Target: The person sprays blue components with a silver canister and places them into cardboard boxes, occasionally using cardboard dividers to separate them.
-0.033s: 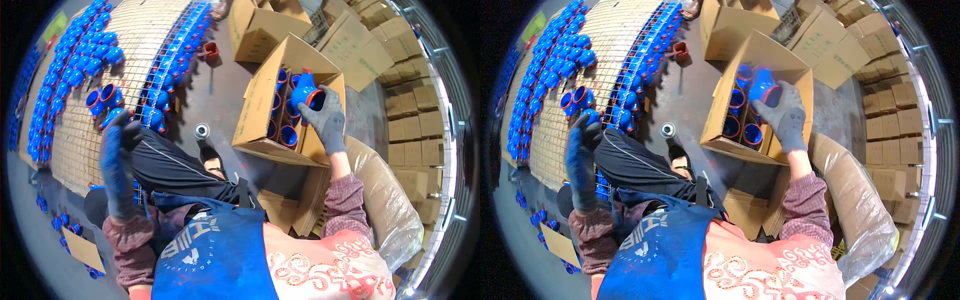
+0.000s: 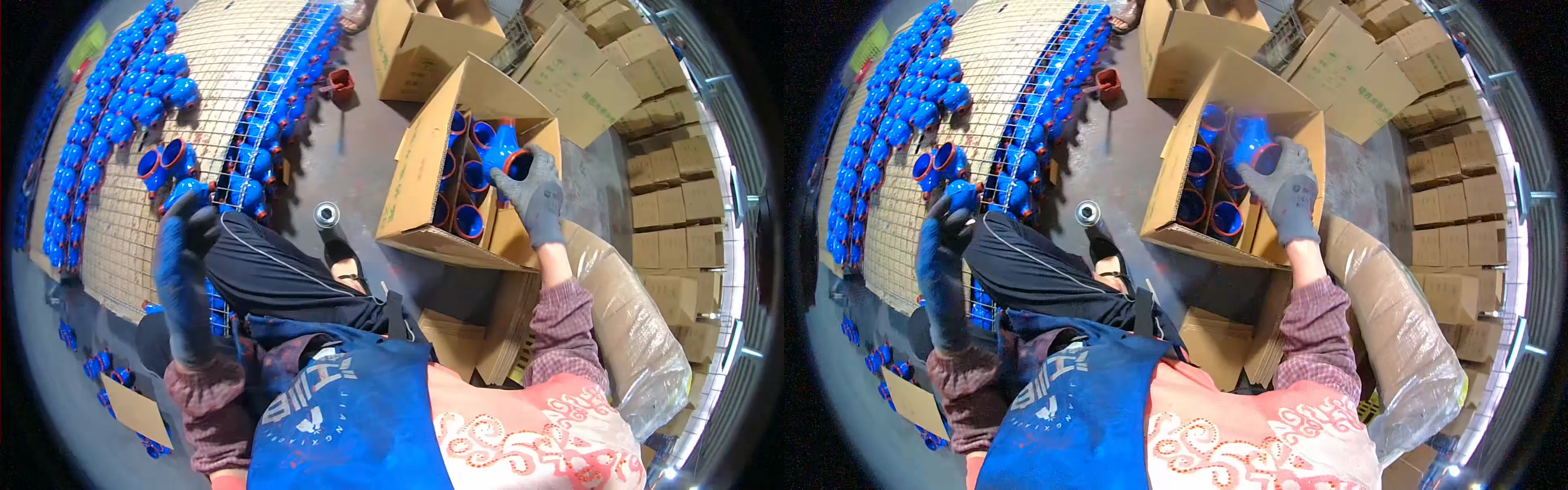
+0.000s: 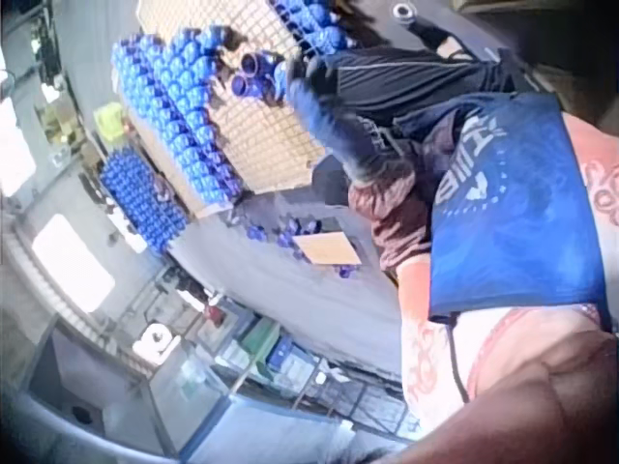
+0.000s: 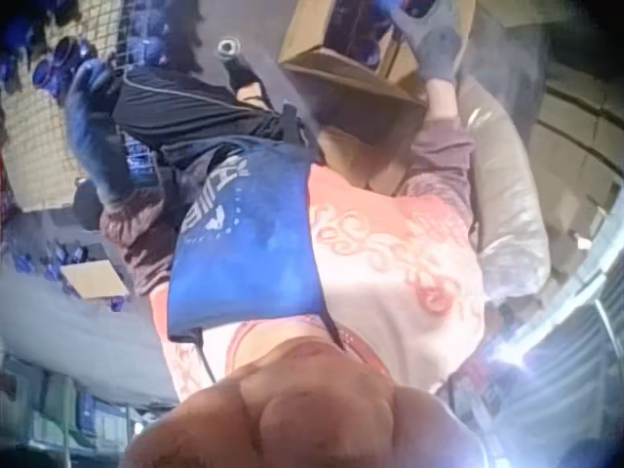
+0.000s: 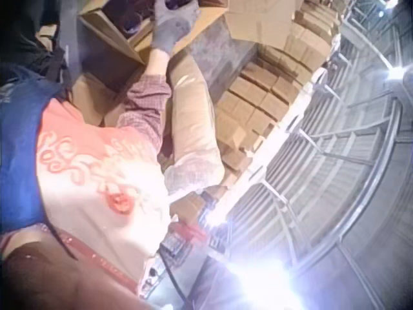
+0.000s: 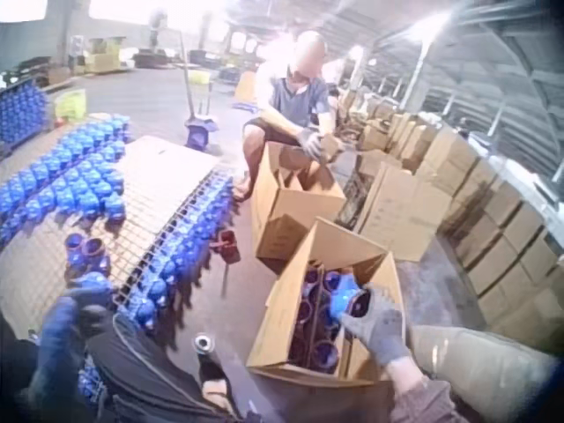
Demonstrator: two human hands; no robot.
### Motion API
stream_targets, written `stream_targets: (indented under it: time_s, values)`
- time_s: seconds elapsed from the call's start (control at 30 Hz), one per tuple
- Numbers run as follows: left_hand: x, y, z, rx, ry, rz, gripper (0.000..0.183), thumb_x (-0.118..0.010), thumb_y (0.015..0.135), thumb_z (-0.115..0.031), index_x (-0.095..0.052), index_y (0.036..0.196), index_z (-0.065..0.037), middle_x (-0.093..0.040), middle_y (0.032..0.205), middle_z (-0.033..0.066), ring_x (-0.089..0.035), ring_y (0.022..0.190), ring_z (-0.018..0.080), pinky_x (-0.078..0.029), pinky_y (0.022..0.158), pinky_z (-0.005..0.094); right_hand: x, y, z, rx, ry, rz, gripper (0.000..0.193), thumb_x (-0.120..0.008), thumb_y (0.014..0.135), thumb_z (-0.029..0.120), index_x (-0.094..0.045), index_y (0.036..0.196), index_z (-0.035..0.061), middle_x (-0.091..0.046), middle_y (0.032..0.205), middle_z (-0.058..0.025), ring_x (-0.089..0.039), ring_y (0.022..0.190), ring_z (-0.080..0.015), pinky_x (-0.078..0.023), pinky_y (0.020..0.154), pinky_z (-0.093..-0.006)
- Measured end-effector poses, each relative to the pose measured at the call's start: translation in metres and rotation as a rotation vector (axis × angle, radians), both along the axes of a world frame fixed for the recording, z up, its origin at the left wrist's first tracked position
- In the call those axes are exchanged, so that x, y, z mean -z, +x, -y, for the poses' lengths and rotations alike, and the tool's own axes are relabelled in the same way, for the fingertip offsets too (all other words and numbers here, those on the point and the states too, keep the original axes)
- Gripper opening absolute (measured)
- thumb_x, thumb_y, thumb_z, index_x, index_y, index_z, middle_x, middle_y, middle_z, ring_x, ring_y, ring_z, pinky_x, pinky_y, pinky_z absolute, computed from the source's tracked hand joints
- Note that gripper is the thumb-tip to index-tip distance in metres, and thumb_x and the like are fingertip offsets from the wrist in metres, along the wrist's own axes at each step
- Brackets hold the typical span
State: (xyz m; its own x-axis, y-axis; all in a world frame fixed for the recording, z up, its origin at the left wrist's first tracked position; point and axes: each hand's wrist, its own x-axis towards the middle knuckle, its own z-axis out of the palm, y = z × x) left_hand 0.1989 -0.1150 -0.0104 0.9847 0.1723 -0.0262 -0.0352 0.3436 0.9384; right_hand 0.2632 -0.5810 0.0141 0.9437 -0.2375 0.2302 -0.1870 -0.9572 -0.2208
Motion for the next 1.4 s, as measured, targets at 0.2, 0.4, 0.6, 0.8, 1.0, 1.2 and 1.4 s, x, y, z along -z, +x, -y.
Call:
stream_targets:
  time_s: [0.2, 0.4, 0.6, 0.8, 1.0, 1.2, 1.4]
  values:
    - [0.022, -0.044, -0.075, -0.132, -0.046, -0.075, 0.049, -0.042, 0.105, -0.035, -0.047, 0.141, -0.001, -0.063, 0.118, 0.0091, -0.059, 0.102, 0.0172, -0.045, 0.095, 0.0312, 0.084, 0.003, 0.069, 0.109, -0.207, -0.254, 0.052, -0.076, 0.066, 0.049, -0.067, 0.096, 0.007, -0.067, 0.097, -0.0188, -0.065, 0.089, -0.0375, -0.052, 0.079, -0.046]
    - [0.014, -0.06, -0.109, -0.423, -0.07, -0.101, 0.047, -0.057, 0.097, -0.02, -0.047, 0.136, 0.005, -0.06, 0.109, 0.008, -0.057, 0.095, 0.0172, -0.047, 0.087, 0.0286, 0.14, -0.032, 0.12, -0.137, 0.015, -0.353, 0.041, -0.081, 0.068, 0.04, -0.065, 0.084, 0.0058, -0.068, 0.082, -0.016, -0.066, 0.077, -0.0323, -0.051, 0.072, -0.0431]
    - [0.046, -0.113, -0.2, -0.529, -0.228, -0.022, 0.043, -0.057, 0.096, -0.028, -0.055, 0.125, 0.003, -0.062, 0.102, 0.0084, -0.058, 0.088, 0.0176, -0.047, 0.086, 0.03, 0.154, -0.024, 0.111, -0.15, -0.04, -0.686, 0.045, -0.078, 0.07, 0.043, -0.06, 0.083, 0.0029, -0.068, 0.082, -0.0185, -0.066, 0.079, -0.0329, -0.05, 0.075, -0.0422]
    - [0.109, -0.146, -0.25, -0.873, -0.102, -0.081, 0.046, -0.065, 0.092, -0.032, -0.057, 0.124, -0.001, -0.068, 0.101, 0.0129, -0.064, 0.087, 0.0204, -0.051, 0.078, 0.0287, 0.192, -0.005, 0.187, -0.222, 0.04, -0.888, 0.054, -0.074, 0.073, 0.043, -0.061, 0.097, -0.0032, -0.067, 0.096, -0.0241, -0.064, 0.088, -0.0377, -0.049, 0.081, -0.0452]
    - [0.193, -0.146, -0.244, -0.804, 0.971, -0.617, 0.091, -0.079, 0.073, -0.041, -0.037, 0.143, -0.001, -0.051, 0.132, 0.0199, -0.052, 0.12, 0.0364, -0.044, 0.101, 0.0433, 0.107, 0.046, 0.087, -0.289, -0.048, -0.134, 0.04, -0.052, 0.1, 0.026, -0.058, 0.123, -0.0052, -0.063, 0.122, -0.022, -0.06, 0.111, -0.0325, -0.046, 0.096, -0.0371]
    - [0.188, -0.108, -0.226, -0.594, 1.31, -1.017, 0.088, -0.083, 0.062, -0.043, -0.048, 0.135, -0.01, -0.055, 0.126, 0.0215, -0.057, 0.113, 0.0394, -0.049, 0.095, 0.0463, 0.009, 0.004, -0.146, -0.56, 0.551, 0.064, 0.033, -0.05, 0.101, 0.011, -0.055, 0.131, -0.0028, -0.058, 0.132, -0.0119, -0.053, 0.12, -0.0205, -0.04, 0.104, -0.0328]
    - [0.134, -0.123, -0.19, -0.595, -0.134, -0.311, 0.042, -0.062, 0.091, -0.029, -0.062, 0.121, -0.002, -0.065, 0.112, 0.0104, -0.065, 0.093, 0.0217, -0.054, 0.084, 0.032, 0.048, -0.046, -0.285, -0.998, 0.752, -0.222, 0.034, -0.065, 0.086, 0.009, -0.062, 0.119, 0.0008, -0.064, 0.118, -0.0181, -0.059, 0.114, -0.0334, -0.044, 0.099, -0.0414]
